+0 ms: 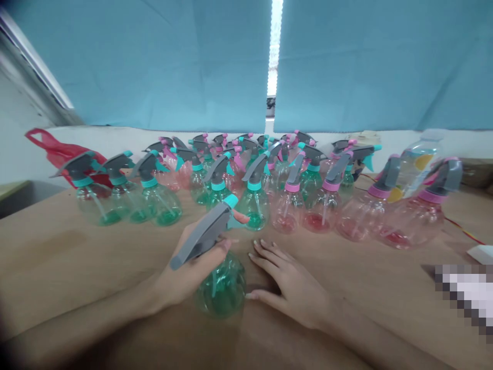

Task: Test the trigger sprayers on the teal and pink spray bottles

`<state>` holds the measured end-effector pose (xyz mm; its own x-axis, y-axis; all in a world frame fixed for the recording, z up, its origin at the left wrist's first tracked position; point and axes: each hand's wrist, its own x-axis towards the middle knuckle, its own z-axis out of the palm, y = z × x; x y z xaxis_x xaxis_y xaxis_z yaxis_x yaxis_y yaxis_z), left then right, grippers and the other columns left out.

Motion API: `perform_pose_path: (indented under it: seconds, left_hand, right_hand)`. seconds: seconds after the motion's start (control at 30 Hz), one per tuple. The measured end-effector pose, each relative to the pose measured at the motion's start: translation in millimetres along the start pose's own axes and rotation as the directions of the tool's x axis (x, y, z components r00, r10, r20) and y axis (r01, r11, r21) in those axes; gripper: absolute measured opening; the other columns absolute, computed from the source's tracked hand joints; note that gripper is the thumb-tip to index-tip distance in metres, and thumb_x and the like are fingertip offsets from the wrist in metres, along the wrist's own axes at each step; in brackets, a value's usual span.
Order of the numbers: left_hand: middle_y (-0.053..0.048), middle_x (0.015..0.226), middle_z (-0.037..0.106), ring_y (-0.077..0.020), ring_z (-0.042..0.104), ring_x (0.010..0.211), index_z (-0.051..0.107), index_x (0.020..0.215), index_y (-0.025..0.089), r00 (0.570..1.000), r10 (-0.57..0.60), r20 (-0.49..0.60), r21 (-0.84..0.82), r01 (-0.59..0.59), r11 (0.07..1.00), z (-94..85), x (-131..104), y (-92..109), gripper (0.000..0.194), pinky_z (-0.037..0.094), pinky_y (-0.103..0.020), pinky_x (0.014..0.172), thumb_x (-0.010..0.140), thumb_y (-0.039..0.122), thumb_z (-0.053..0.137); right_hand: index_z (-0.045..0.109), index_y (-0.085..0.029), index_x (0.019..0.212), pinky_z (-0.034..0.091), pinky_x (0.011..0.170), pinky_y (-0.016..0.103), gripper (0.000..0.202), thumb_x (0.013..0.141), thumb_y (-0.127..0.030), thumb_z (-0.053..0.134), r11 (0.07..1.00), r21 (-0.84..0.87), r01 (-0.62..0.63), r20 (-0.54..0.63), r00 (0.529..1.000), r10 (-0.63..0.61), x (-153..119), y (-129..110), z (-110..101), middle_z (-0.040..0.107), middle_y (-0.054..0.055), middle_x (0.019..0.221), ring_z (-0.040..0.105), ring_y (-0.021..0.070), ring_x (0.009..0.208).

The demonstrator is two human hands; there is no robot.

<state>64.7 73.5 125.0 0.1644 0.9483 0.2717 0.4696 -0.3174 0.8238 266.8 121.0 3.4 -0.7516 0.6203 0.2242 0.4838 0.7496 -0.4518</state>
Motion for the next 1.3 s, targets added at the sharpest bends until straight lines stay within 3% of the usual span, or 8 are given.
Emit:
perform_pose_path:
  seconds: [0.63, 0.93, 1.2, 1.3]
  left_hand:
    - [0.008, 0.055, 0.047, -0.0117, 0.045, 0.046, 0.058, 0.100, 0.024, 1.000, -0.028, 0.009, -0.040, 0.029, 0.999, -4.7, 4.3, -4.9, 0.031, 0.043, -0.026, 0.056, 0.071, 0.016, 0.049]
    - [0.008, 0.055, 0.040, -0.0126, 0.045, 0.050, 0.057, 0.100, 0.025, 0.998, -0.062, 0.026, -0.076, 0.064, 0.995, -4.6, 4.1, -4.1, 0.031, 0.038, -0.025, 0.053, 0.071, 0.014, 0.049]
    - [0.006, 0.060, 0.041, -0.0110, 0.039, 0.052, 0.057, 0.090, 0.021, 1.000, 0.024, 0.014, -0.065, -0.023, 0.998, -8.6, 4.5, -8.8, 0.023, 0.034, -0.025, 0.053, 0.072, 0.012, 0.047]
    - [0.004, 0.071, 0.052, -0.0112, 0.044, 0.060, 0.057, 0.085, 0.021, 0.998, 0.063, 0.007, -0.044, -0.062, 0.997, -10.3, 4.8, -10.1, 0.020, 0.036, -0.024, 0.057, 0.072, 0.010, 0.047]
  right_hand:
    - [0.033, -0.026, 0.143, 0.027, 0.111, 0.050, 0.067, 0.087, -0.057, 0.050, 0.999, -0.036, -0.023, 0.017, 1.000, 0.023, 0.1, -0.9, -0.5, 0.029, 0.004, 0.151, 0.024, 0.0263, 0.138]
    - [0.034, -0.026, 0.143, 0.027, 0.111, 0.050, 0.065, 0.087, -0.055, 0.051, 1.000, -0.008, -0.018, 0.014, 1.000, 0.018, 0.7, -1.6, -2.2, 0.030, 0.004, 0.151, 0.024, 0.0272, 0.138]
    - [0.036, -0.024, 0.142, 0.027, 0.111, 0.049, 0.065, 0.087, -0.056, 0.049, 0.999, -0.022, -0.032, 0.029, 0.999, 0.033, 1.4, -5.1, -5.1, 0.030, 0.005, 0.150, 0.025, 0.0261, 0.138]
    - [0.035, -0.025, 0.142, 0.027, 0.111, 0.049, 0.065, 0.087, -0.056, 0.050, 1.000, -0.005, -0.022, 0.026, 0.999, 0.022, 1.6, -4.6, -4.9, 0.029, 0.005, 0.151, 0.025, 0.0265, 0.138]
